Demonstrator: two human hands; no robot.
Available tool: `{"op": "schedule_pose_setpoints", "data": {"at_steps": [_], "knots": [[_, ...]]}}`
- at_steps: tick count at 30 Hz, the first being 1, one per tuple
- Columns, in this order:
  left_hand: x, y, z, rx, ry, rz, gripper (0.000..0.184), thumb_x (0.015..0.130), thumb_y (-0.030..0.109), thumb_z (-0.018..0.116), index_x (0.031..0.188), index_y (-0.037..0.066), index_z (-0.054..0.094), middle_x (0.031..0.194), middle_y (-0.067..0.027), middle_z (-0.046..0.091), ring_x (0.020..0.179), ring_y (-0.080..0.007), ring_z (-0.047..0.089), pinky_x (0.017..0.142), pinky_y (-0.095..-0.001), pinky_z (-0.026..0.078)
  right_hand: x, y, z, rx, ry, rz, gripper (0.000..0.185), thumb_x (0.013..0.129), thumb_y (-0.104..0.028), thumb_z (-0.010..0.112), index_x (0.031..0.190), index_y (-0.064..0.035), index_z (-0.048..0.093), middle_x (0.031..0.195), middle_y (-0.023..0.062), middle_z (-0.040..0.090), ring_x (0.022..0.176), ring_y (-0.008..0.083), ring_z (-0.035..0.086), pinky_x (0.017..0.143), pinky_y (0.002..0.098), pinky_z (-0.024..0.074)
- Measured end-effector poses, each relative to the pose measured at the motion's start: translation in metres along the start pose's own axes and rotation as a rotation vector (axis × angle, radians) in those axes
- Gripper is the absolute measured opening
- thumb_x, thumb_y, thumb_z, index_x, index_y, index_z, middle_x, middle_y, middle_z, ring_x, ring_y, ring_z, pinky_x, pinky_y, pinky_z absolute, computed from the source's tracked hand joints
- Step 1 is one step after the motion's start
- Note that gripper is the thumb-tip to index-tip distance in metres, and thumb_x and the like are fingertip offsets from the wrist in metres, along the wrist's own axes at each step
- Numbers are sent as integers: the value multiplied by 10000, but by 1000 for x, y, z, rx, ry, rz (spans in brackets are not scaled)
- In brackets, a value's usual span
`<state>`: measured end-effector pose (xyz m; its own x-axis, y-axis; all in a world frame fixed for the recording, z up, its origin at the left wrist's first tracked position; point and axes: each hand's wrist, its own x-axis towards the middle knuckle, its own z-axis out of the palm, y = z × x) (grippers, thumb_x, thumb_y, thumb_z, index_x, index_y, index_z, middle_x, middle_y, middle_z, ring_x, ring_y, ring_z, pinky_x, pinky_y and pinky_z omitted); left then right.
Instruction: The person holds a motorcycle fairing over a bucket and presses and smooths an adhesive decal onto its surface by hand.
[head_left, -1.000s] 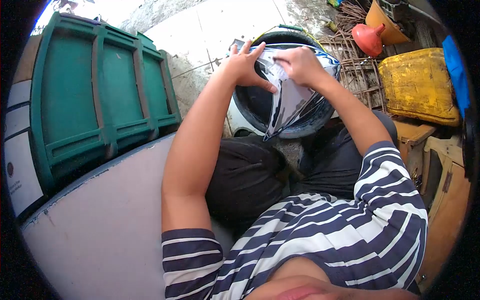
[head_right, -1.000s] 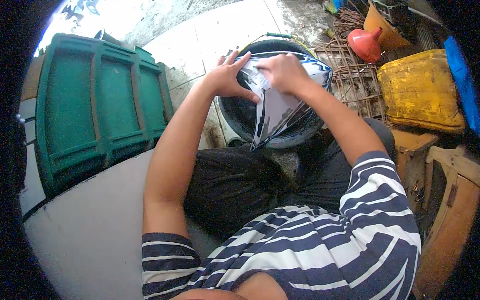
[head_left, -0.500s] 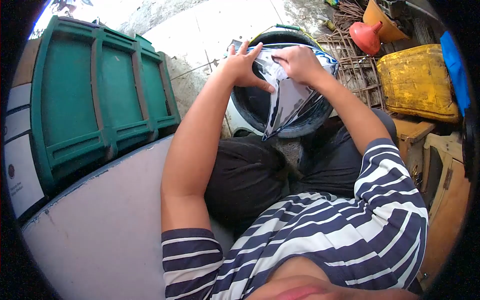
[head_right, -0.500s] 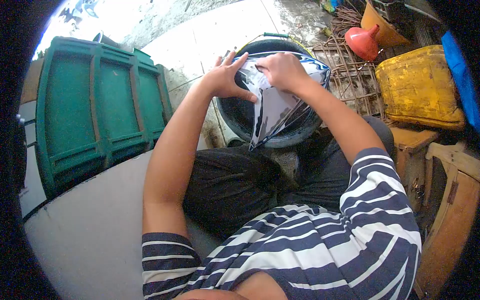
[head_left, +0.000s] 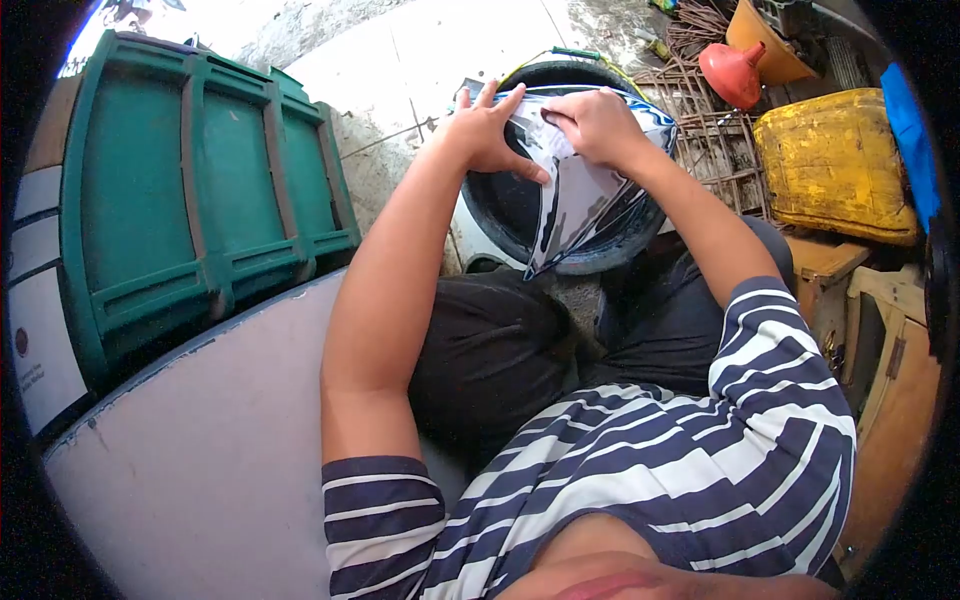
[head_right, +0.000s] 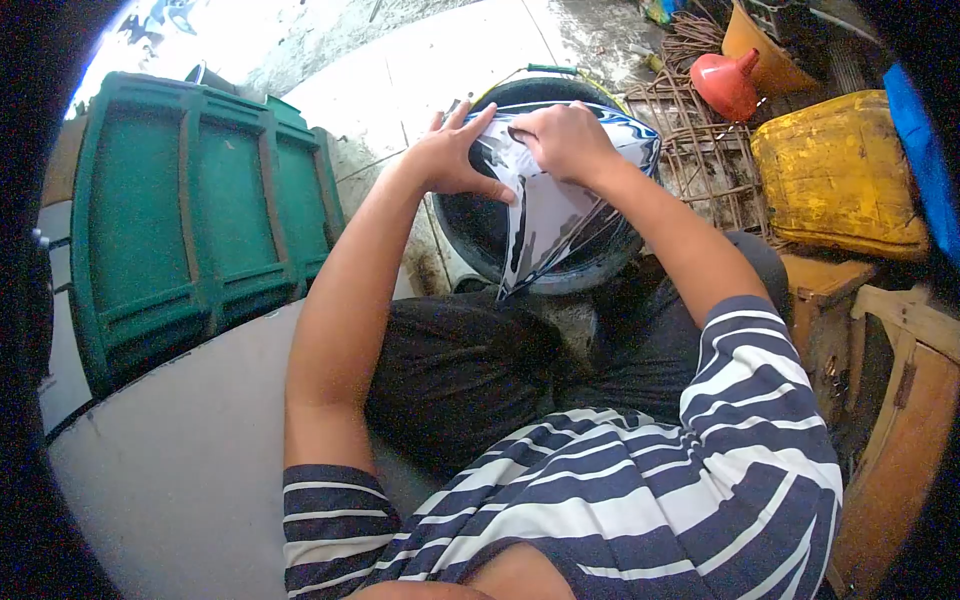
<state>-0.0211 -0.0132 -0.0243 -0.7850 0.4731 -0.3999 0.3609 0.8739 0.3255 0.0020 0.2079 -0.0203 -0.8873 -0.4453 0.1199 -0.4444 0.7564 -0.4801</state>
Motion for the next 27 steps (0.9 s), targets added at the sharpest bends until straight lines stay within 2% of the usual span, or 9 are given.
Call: {"op": "schedule_pose_setpoints", "data": {"at_steps": [2,3,8,13,16,18,21,24,27], "knots": [[0,0,0,25,0,2,1525,379,858,849,1651,265,254,1702,-200,195,1514,-550,206,1199,-583,341,-4,-5,9,-13,-19,-79,223,916,-218,655,1048,-89,780,959,152,757,882,356,722,809,464,553],[1,1,0,36,0,5,1524,379,858,850,1651,265,256,1701,-201,196,1513,-551,207,1199,-583,342,-5,-9,14,22,-8,-56,238,927,-267,628,1087,-185,783,955,124,764,875,327,734,777,479,533],[-1,1,0,13,3,9,1525,382,853,852,1651,250,257,1699,-209,197,1511,-553,213,1199,-582,341,0,4,-1,-97,-28,-14,242,932,-277,626,1095,-184,779,959,119,765,881,317,736,806,488,514],[1,0,1,11,19,14,1520,388,850,853,1652,254,253,1696,-218,198,1510,-554,218,1200,-585,337,-6,-7,6,3,-38,-81,230,925,-276,628,1069,-172,775,924,122,758,858,338,728,783,494,527],[-3,0,1,-1,-1,1,1525,391,849,854,1654,252,242,1695,-231,187,1515,-552,200,1211,-584,313,0,2,-3,-72,4,1,226,915,-256,670,1028,-91,774,964,144,759,879,338,728,798,463,551],[-1,1,-2,-9,-19,5,1530,402,844,857,1657,241,222,1691,-256,169,1524,-551,164,1235,-576,270,-3,2,9,-137,-30,-109,224,896,-219,642,1057,-131,771,900,148,744,847,343,716,802,488,529],[3,1,-1,10,-13,20,1532,403,854,851,1658,247,215,1690,-255,173,1526,-548,162,1234,-577,271,-6,-20,1,-142,-73,-72,191,891,-199,635,1012,-128,765,867,148,739,807,351,711,803,491,534],[-2,1,0,14,-12,5,1533,407,862,846,1659,250,210,1691,-245,185,1526,-544,171,1231,-574,278,1,5,4,-111,-11,-21,175,898,-205,634,977,-112,759,883,158,741,817,348,712,780,488,540],[1,2,-2,43,-23,0,1530,409,868,840,1660,250,210,1694,-232,188,1529,-531,183,1228,-573,286,-7,-12,12,-106,16,-109,169,877,-214,609,932,-131,745,824,150,733,785,360,724,711,513,560]]}}
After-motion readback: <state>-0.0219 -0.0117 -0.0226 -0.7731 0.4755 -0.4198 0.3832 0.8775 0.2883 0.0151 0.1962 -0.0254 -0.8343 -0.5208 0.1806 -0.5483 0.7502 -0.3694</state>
